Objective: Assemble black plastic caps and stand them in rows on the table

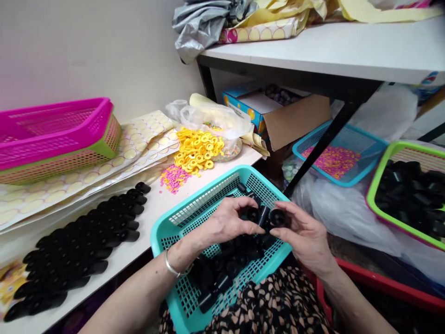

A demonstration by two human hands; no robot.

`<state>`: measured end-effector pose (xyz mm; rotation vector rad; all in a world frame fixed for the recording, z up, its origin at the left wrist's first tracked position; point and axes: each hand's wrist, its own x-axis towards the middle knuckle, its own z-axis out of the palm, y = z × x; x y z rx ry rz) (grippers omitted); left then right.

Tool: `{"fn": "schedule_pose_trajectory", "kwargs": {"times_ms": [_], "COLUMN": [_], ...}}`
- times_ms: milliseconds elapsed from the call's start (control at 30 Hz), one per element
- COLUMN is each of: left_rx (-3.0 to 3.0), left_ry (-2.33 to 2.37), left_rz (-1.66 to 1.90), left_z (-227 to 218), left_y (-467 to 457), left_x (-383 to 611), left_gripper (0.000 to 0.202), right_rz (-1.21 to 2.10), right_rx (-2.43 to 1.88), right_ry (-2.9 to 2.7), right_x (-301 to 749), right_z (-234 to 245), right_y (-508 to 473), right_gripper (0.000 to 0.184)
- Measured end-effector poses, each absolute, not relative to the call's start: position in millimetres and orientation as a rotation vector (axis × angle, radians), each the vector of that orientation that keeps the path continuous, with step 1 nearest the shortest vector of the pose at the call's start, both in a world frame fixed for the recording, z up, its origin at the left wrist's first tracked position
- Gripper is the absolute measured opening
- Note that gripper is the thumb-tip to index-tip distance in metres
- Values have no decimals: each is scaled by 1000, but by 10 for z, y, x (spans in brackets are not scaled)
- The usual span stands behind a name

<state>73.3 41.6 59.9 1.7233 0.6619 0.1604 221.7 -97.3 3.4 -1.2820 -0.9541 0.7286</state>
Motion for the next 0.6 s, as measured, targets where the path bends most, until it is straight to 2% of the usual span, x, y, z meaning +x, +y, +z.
{"fn": "schedule_pose_trajectory", "kwargs": {"times_ms": [200, 300, 400, 500, 600], "left_rx": [1731, 1676, 1692, 1678, 1706], "left_ry": [636, 634, 670, 761, 864], "left_rz": [125, 108, 16, -150, -244], "left_z": [535, 528, 546, 542, 503], "left_y": [320, 375, 487, 609, 700], "left_x": [720, 709, 627, 490, 395], "left_gripper": [44, 42, 29, 14, 7], "right_rz": [516, 596, 748, 854, 928], "right_rx": [-1420, -1428, -1490, -1661, -1656], "right_ry": [-1252, -1047, -933, -1159, -1195], "right_x": [2185, 2191, 2226, 2256, 2275], "right_z": [176, 163, 76, -23, -83], "right_y": [-998, -987, -927, -816, -687], "right_gripper": [31, 32, 35, 26, 23]}}
